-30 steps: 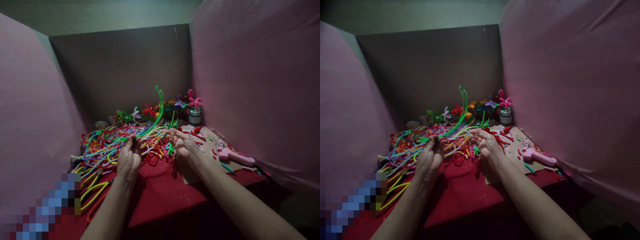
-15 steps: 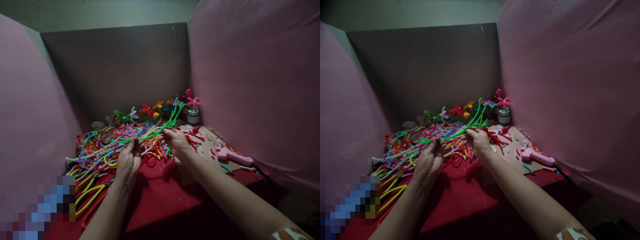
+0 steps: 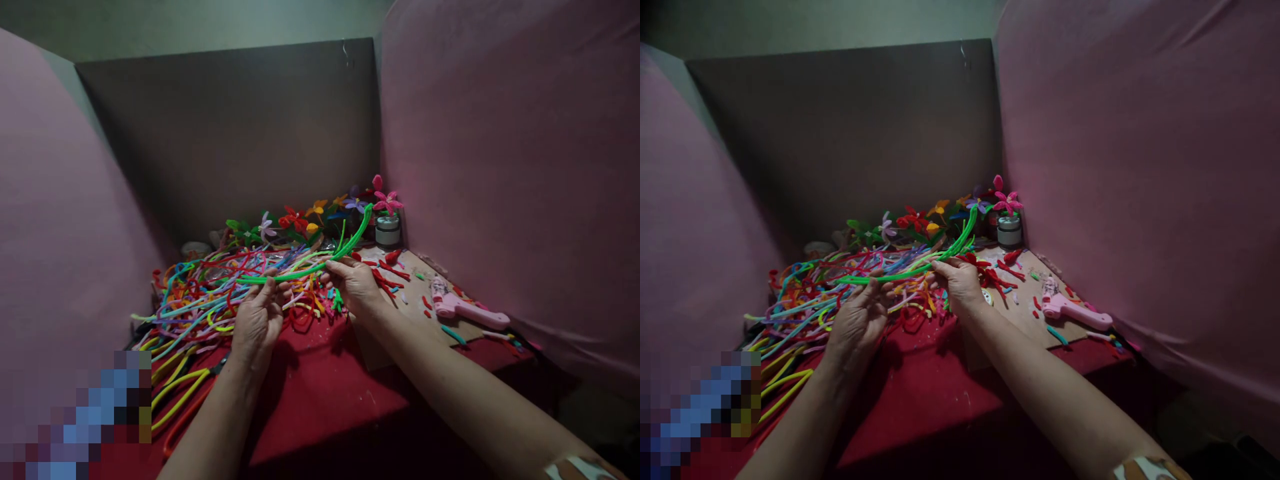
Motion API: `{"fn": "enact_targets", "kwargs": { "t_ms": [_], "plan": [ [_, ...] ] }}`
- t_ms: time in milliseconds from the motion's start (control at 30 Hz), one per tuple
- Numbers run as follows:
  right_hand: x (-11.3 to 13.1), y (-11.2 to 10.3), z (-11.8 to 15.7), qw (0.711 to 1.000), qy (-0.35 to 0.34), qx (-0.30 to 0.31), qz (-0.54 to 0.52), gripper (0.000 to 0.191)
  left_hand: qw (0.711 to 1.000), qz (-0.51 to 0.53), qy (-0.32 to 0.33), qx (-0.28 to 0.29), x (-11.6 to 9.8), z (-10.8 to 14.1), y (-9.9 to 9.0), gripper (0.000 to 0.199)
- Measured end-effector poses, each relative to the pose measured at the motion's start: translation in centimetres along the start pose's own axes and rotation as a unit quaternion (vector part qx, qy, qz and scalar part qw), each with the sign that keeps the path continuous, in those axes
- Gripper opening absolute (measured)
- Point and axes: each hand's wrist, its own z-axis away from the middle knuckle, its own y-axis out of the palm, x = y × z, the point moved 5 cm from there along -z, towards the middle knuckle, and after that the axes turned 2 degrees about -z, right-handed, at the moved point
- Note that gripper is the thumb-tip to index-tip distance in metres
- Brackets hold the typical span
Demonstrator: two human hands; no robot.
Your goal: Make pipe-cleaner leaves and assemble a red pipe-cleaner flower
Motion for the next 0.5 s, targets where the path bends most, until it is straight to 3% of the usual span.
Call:
{"fn": "enact_targets", "kwargs": {
  "t_ms": [167, 267, 500],
  "plan": [
    [-0.1, -0.4, 0.0, 0.999, -0.013, -0.029, -0.015, 0.012, 0.983, -0.128, -0.100, 0.090, 1.6, 1.3, 1.1, 0.018],
    [-0.2, -0.2, 0.3, 0.999, -0.022, -0.027, 0.001, 0.011, 0.970, -0.176, -0.106, 0.131, 1.9, 2.2, 2.3, 0.023],
    [-0.6, 0.5, 1.8, 0.991, -0.060, -0.009, 0.117, 0.012, 0.975, -0.147, -0.104, 0.127, 2.4, 2.5, 3.4, 0.025]
  ]
}}
